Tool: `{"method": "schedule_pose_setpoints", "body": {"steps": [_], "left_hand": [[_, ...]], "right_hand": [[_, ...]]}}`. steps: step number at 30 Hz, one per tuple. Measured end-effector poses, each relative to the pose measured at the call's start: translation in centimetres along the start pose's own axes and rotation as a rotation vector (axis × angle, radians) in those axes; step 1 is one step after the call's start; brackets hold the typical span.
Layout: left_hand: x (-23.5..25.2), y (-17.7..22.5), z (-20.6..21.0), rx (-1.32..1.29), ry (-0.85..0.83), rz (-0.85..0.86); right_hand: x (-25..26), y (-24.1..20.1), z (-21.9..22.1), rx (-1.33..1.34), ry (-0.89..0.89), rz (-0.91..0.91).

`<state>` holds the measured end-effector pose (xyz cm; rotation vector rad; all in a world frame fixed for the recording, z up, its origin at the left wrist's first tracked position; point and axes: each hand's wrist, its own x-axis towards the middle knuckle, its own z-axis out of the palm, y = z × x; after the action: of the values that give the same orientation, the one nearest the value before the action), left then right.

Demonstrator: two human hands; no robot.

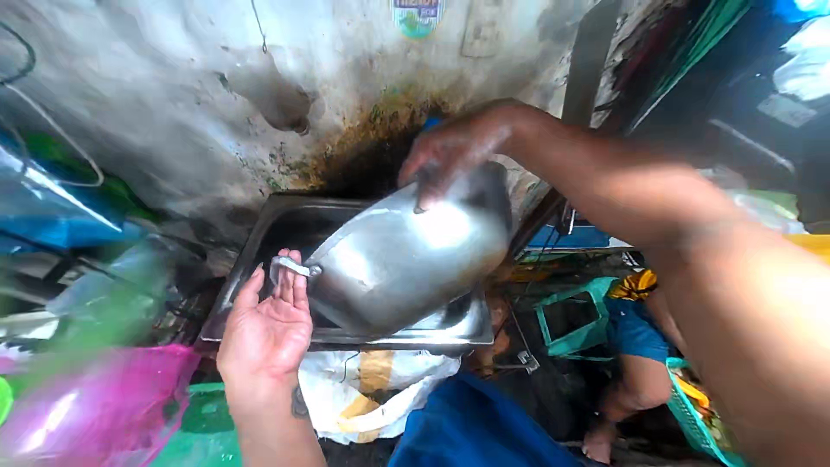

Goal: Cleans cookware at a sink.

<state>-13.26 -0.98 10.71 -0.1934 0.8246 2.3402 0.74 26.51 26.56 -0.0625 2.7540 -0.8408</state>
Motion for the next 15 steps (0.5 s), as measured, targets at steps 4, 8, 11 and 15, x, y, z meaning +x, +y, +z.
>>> {"method": "schedule_pose_setpoints", "body": {"steps": [4,8,11,15], "left_hand": [[1.1,-1.3,-0.6,0.157,0.080,0.133],[3.5,-3.2,-1.6,1.340,0.138,0.822],[8.0,-2.3,-1.0,1.782,-0.010,0.996],[13.5,0.1,-0.8,1.860,-0.200,0.877]], "right_hand": [[4.3,4.3,-0.8,0.064,-0.035,-0.020],[8.0,6.0,-1.7,0.120,-0.049,-0.071],[10.1,7.0,-3.3,0.061,-0.051,-0.052],[11.0,7.1,-3.9,0.075,0.064,-0.039]]}}
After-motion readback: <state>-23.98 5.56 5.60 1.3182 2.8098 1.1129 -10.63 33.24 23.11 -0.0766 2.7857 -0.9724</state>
